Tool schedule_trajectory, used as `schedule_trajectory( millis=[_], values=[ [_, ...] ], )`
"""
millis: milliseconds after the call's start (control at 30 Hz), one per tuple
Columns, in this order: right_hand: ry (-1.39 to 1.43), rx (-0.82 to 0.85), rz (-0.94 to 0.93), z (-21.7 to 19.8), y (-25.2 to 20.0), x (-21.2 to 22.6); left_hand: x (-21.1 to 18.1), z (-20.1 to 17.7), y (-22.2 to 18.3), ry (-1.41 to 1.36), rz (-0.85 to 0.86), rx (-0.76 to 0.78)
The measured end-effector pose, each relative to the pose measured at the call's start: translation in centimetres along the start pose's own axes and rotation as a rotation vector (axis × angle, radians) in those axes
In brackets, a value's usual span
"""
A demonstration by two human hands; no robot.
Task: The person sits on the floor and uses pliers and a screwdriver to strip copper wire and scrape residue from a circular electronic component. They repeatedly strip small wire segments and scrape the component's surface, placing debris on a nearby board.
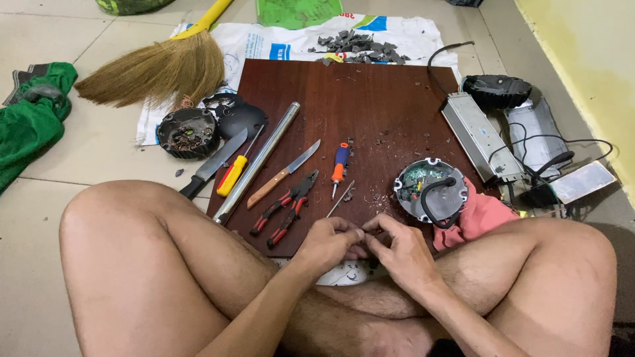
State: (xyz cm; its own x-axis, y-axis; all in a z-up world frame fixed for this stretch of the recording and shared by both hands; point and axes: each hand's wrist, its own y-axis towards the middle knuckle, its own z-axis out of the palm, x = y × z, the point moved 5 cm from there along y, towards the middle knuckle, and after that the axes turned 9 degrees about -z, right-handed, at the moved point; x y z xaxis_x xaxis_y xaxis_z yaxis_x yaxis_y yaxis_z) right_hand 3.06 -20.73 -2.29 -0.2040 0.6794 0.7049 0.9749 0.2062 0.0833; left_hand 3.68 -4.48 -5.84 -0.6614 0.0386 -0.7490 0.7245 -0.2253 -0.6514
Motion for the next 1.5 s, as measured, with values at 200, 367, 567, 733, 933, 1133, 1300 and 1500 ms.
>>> schedule_trajectory(
  millis=[200,367,567,733,933,1133,1300,1500],
  values=[
    [0.029,0.022,0.04,-0.1,0.1,0.0,-0.8,0.3,-0.7,-0.029,-0.076,-0.009],
    [0.132,-0.077,0.095,-0.7,-0.2,-0.4,0.2,-0.8,0.7,-0.16,0.078,-0.037],
    [0.153,-0.032,0.138,-0.5,0.2,-1.0,1.0,-0.4,1.9,-0.031,0.16,-0.052],
    [0.236,0.073,0.196,-0.1,0.5,-1.4,0.1,-0.3,0.9,0.057,0.235,-0.11],
    [0.574,0.086,0.291,0.7,0.5,-2.5,-0.2,-0.4,0.3,0.108,0.242,-0.153],
    [0.675,0.05,0.283,0.4,0.5,-2.1,-0.4,-0.4,-0.2,0.115,0.21,-0.153],
    [0.7,0.05,0.315,0.6,0.6,-2.1,-0.6,-0.3,-0.8,0.123,0.198,-0.145],
    [0.72,0.061,0.307,1.1,0.8,-3.0,0.0,-0.2,0.6,0.13,0.218,-0.152]
  ],
)
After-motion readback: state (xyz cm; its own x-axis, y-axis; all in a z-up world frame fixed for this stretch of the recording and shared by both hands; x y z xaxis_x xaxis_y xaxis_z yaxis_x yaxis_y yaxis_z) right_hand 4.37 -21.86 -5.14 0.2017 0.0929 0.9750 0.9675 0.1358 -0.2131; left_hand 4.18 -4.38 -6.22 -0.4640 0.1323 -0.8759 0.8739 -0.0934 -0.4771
